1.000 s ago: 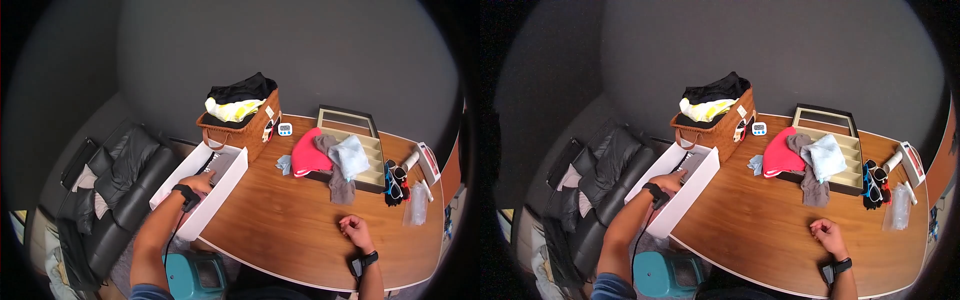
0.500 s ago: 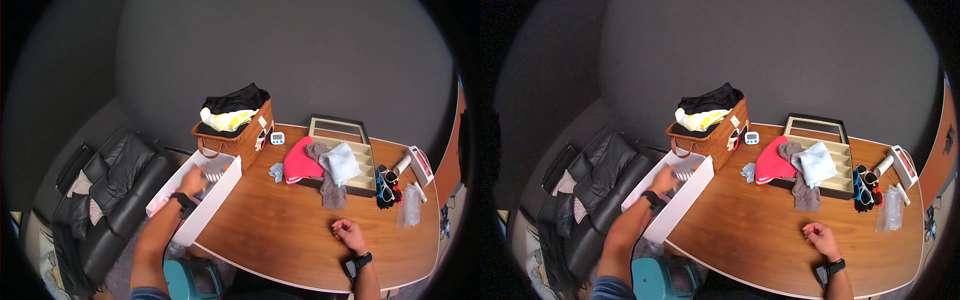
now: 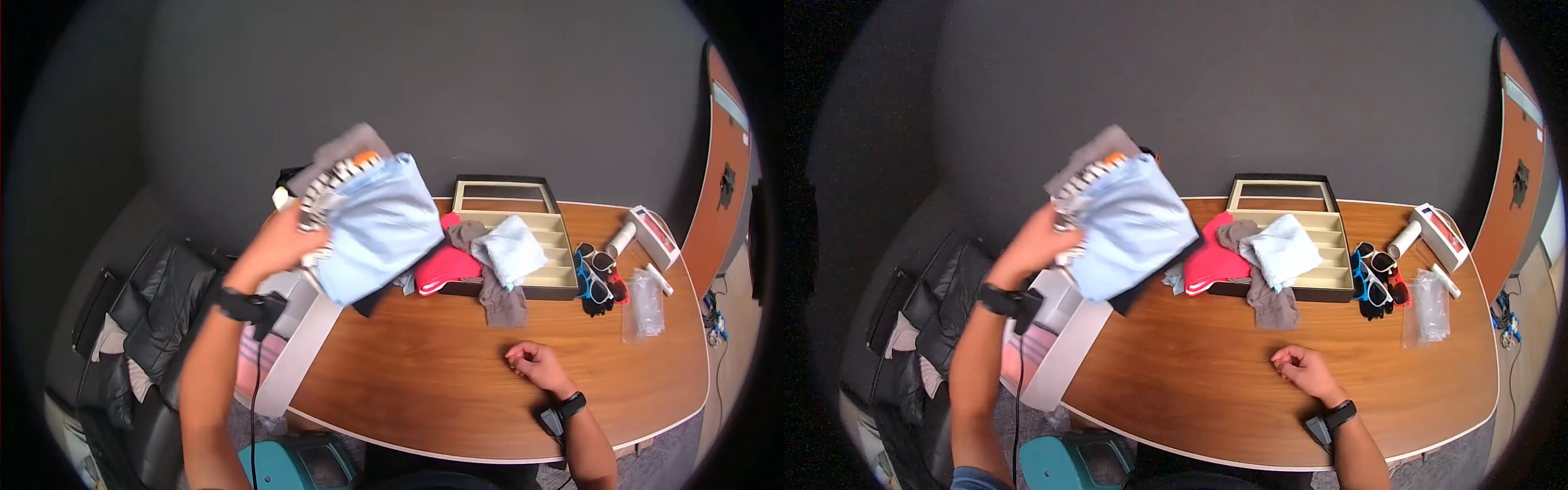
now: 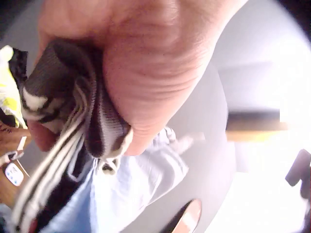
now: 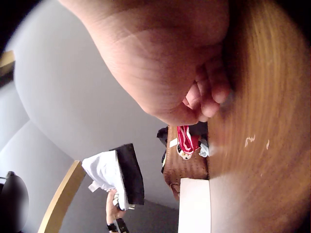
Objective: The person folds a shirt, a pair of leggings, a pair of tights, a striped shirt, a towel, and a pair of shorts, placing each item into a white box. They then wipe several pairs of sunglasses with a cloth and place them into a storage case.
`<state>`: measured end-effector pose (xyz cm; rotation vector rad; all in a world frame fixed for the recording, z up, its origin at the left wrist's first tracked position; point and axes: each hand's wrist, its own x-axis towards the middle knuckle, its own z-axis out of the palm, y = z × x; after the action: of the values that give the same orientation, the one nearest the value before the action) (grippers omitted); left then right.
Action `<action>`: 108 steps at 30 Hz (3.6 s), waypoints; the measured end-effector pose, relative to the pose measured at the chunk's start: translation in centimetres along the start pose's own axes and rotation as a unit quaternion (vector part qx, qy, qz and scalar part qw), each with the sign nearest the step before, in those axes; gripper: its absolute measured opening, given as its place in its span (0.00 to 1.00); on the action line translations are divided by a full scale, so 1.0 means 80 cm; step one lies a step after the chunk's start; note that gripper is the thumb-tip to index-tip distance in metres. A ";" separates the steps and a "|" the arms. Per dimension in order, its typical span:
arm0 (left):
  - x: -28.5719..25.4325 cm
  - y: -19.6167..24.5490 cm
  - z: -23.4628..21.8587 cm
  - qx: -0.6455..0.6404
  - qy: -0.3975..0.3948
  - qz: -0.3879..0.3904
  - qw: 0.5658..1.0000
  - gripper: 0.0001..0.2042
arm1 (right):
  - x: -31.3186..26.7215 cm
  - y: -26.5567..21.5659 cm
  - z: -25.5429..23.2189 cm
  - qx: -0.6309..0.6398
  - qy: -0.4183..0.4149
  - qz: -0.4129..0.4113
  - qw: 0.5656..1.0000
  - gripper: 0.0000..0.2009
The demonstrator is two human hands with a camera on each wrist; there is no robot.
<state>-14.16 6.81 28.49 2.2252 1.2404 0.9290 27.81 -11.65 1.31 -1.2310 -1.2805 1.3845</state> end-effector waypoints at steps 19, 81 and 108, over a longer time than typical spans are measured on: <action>0.072 0.013 0.116 -0.277 -0.049 -0.178 0.943 0.14 | 0.002 -0.002 -0.001 0.013 -0.012 -0.007 1.000 0.06; -0.100 0.014 0.297 0.235 -0.351 0.090 0.902 0.14 | 0.002 -0.004 -0.001 0.017 -0.013 0.007 1.000 0.05; 0.199 -0.007 0.239 -0.154 -0.048 0.090 0.983 0.11 | 0.002 -0.006 -0.002 0.027 -0.008 0.016 0.999 0.06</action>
<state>5.43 19.95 20.51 2.1281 0.7996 0.9928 27.92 -11.46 1.78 -1.2097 -1.2305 1.4448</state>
